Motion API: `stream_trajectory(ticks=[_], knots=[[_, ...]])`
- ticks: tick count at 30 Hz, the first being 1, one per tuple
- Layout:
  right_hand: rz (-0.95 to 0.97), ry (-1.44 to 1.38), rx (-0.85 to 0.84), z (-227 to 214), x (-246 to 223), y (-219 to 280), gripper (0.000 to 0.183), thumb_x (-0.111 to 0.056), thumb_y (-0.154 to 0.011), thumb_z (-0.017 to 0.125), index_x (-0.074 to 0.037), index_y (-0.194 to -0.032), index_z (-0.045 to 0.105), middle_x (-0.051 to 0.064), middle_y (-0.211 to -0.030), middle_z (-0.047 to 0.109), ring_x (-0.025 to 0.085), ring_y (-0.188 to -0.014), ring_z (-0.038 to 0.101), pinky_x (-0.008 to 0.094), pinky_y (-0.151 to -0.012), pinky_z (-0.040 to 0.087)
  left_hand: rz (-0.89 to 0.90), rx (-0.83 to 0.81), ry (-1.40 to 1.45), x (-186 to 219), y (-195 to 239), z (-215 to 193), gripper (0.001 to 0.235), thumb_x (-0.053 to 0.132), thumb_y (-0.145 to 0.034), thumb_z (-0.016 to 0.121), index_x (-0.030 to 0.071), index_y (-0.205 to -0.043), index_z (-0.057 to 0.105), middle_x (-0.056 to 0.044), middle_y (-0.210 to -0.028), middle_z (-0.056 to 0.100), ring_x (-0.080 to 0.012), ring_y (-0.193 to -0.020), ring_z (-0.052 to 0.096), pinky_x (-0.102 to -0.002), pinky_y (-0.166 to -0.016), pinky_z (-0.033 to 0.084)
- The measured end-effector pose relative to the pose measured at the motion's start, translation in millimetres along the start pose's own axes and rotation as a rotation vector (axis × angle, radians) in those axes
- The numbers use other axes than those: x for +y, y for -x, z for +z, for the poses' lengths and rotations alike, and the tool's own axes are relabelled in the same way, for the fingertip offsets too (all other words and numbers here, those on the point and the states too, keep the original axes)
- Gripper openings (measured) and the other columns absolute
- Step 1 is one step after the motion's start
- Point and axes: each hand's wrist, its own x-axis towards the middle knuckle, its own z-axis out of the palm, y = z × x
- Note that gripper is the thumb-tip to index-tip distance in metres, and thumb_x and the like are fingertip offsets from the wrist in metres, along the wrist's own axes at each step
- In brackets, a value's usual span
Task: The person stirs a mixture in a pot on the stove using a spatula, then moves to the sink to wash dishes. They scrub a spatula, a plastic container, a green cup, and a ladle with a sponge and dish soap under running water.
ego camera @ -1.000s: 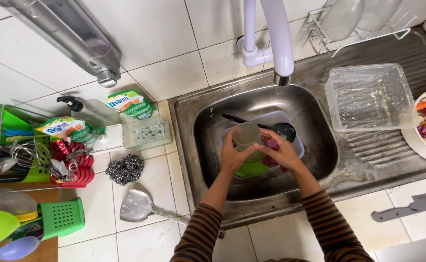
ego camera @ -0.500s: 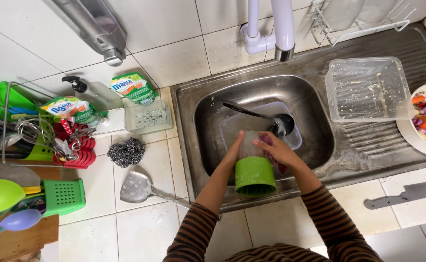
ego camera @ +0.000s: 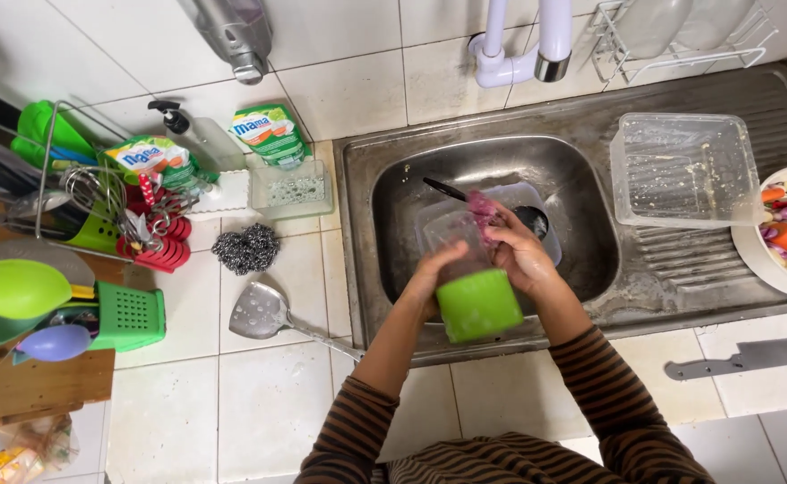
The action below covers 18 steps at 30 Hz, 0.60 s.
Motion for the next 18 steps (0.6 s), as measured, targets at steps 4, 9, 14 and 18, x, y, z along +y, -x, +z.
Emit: stream_trajectory(ticks=[4,9,14,18], knots=[[-0.118,0.162,-0.084,-29,13,-27,0.046,0.002,-0.086,0.067,-0.01,-0.13,0.067,0.004,-0.095,0.064,0.012,-0.077,0.066,0.023,-0.072,0.061,0.418,0.045,-0.464,-13,-13,-32,0.092,0.031,-0.05,0.103,0.01,-0.131,0.065,-0.012,-0.119,0.072,-0.0225,-0.118,0.065,-0.04,-0.106,0.046],[-0.471,0.707,-0.22,1,-19,-6,0.044,0.013,-0.083,0.06,-0.007,-0.119,0.074,0.013,-0.096,0.074,0.015,-0.088,0.069,0.029,-0.081,0.058,0.905,0.112,-0.935,7,6,-57,0.101,0.038,-0.056,0.095,0.015,-0.144,0.051,-0.012,-0.128,0.068,-0.0358,-0.127,0.062,-0.049,-0.112,0.044],[-0.934,1.207,-0.5,60,-25,34,0.037,0.01,-0.075,0.066,-0.014,-0.099,0.08,0.01,-0.088,0.067,0.029,-0.077,0.067,0.037,-0.072,0.056,1.05,0.305,-1.351,15,20,-81,0.107,0.019,-0.06,0.093,0.017,-0.153,0.042,-0.008,-0.143,0.056,-0.0295,-0.137,0.05,-0.054,-0.125,0.023],[-0.801,1.162,-0.49,66,0,22,0.042,0.008,-0.084,0.062,-0.015,-0.116,0.077,0.005,-0.084,0.061,0.019,-0.072,0.059,0.032,-0.066,0.052,1.046,0.415,-1.312,19,32,-105,0.102,0.013,-0.064,0.092,0.014,-0.153,0.043,-0.008,-0.145,0.055,-0.0292,-0.14,0.047,-0.055,-0.124,0.021]])
